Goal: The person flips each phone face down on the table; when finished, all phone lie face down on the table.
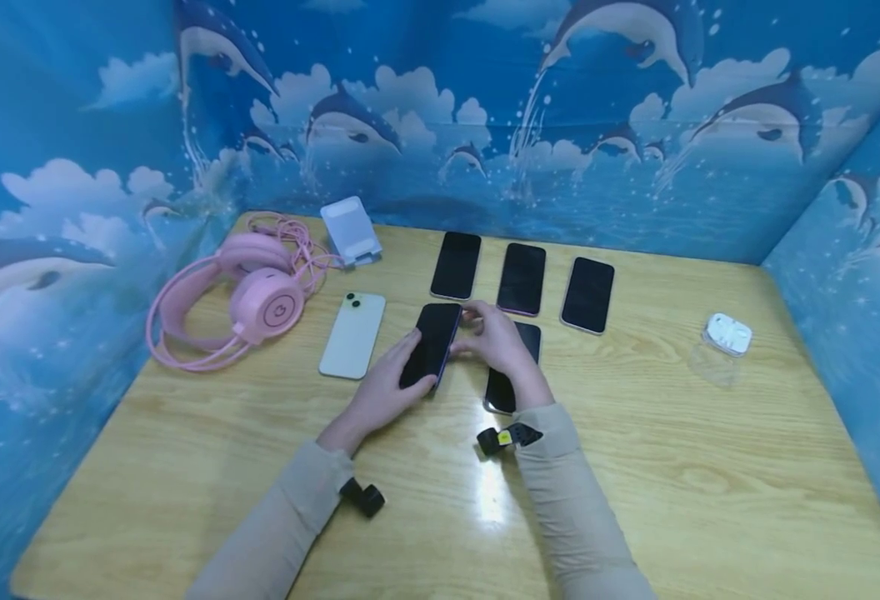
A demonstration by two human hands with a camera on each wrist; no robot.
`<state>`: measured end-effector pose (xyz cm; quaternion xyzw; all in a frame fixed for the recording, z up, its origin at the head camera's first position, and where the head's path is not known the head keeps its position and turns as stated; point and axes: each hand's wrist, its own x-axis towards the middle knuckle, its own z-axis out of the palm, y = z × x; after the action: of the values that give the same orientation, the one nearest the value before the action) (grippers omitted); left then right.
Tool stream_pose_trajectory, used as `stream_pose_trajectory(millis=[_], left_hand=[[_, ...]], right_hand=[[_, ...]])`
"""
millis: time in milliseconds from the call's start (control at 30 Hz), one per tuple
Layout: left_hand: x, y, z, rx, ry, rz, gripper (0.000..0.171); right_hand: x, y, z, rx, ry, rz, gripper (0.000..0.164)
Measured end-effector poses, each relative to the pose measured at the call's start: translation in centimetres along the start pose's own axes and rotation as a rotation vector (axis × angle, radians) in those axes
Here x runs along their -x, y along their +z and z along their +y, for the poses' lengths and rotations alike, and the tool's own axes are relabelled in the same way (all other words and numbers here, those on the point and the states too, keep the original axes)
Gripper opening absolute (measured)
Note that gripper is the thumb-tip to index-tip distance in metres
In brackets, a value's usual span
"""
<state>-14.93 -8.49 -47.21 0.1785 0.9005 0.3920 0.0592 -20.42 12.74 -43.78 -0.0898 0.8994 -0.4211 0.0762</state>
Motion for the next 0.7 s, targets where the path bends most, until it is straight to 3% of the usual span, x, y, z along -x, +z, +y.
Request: stream_pose_trajectory(millis=[333, 700], left_hand=[[0.2, -0.1, -0.2, 0.22, 0.104, 0.085, 0.056], [0.2, 0.0, 0.0, 0.301, 0.088, 0.107, 0.066]], right_hand=[[-0.1, 0.5, -1.7, -0.092, -0.063, 0.029, 0.075], [0.1, 1.9, -2.7, -0.105, -0.162, 0.106, 0.07]])
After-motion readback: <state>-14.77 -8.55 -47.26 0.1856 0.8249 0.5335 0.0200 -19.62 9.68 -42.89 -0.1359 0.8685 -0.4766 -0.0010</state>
